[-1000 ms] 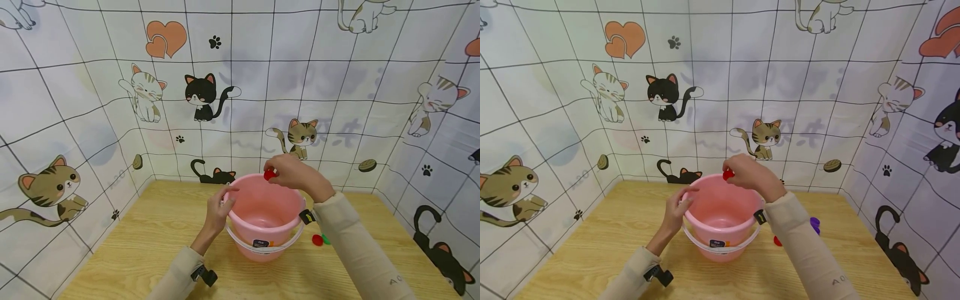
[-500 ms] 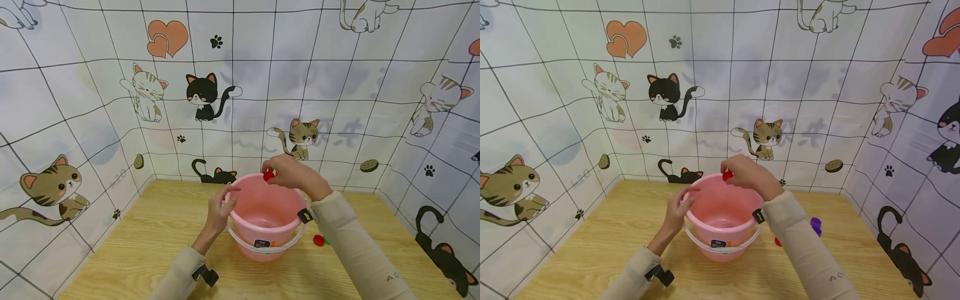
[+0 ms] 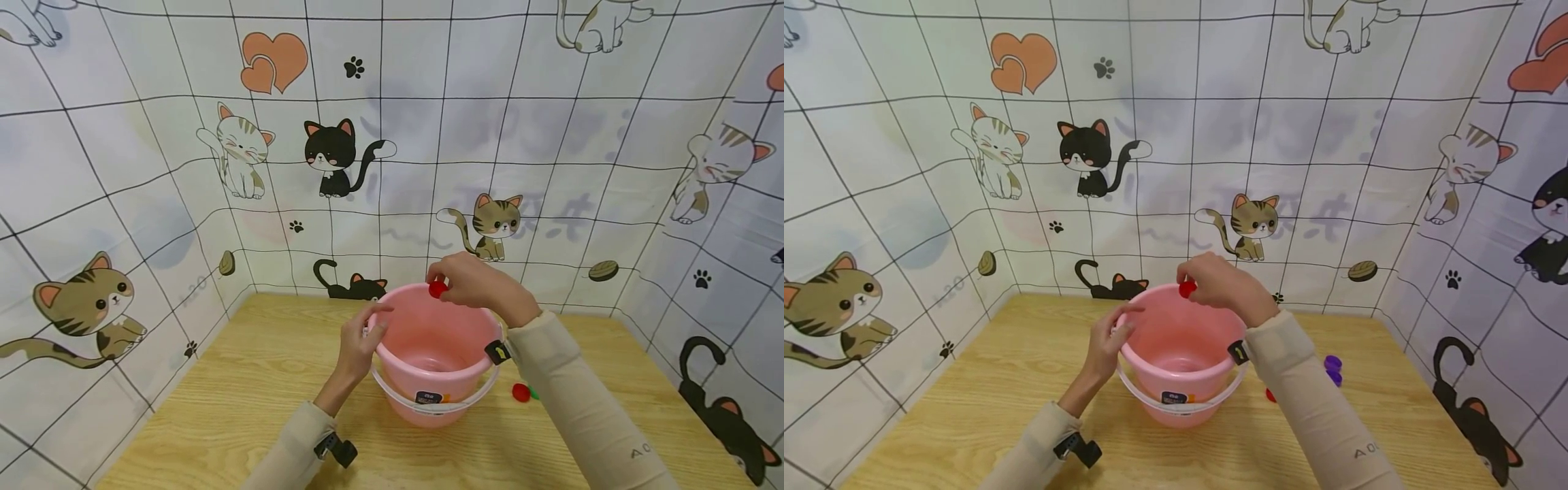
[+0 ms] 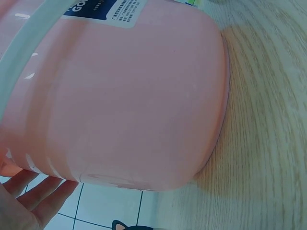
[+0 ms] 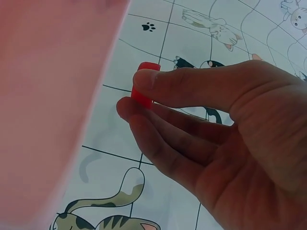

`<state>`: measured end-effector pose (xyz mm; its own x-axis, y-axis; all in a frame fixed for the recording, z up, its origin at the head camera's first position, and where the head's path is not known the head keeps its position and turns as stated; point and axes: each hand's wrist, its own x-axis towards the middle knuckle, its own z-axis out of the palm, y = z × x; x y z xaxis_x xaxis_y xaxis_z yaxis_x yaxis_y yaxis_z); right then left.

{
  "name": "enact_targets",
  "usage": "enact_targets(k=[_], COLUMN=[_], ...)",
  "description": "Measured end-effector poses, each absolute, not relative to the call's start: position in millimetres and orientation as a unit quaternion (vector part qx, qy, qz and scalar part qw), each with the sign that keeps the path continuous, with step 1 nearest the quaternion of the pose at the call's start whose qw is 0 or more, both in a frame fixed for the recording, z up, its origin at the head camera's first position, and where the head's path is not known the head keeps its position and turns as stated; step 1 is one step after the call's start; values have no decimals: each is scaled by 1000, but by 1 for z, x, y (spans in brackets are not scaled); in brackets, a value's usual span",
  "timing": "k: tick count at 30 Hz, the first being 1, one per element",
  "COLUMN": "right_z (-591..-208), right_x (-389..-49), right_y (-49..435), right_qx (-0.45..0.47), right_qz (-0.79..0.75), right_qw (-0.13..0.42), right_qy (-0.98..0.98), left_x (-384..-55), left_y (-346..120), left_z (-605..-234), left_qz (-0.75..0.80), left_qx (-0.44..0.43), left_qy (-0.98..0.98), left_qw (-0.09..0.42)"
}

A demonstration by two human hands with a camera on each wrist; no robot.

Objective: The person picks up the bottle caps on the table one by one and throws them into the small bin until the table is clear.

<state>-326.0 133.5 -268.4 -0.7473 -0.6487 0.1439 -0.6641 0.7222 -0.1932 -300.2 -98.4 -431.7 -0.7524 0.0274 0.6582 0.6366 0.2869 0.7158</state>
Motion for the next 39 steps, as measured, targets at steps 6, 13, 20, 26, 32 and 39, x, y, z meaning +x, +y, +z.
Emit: enact_targets(k=[6,13,20,26,32,39], right_z=[-270,-272,-271,-271,-271,-272], right_x=[-328,-330,-328,-328,-328,-328], right_y=[133,134,134,134,134,132], right_qx=[350,344,335,332,335,325], right_qz=[118,118,123,120,118,123], right_qw=[29,22,8,0,2,-10], right_qy=[-929,-931,-934,-936,-935,-938], left_x=[-300,-301,-301,-301,-300,-300], left_y=[-99,-99,-99,-98,-99,-99], left_z=[-432,-432,-433,-432,-432,-433], left_qz=[-553,-551,-548,-548,-549,-549], left_qx=[-214,-215,-214,-214,-215,-214], left_qy=[-758,-759,-761,-761,-761,-760], left_qw=[272,274,274,274,272,273])
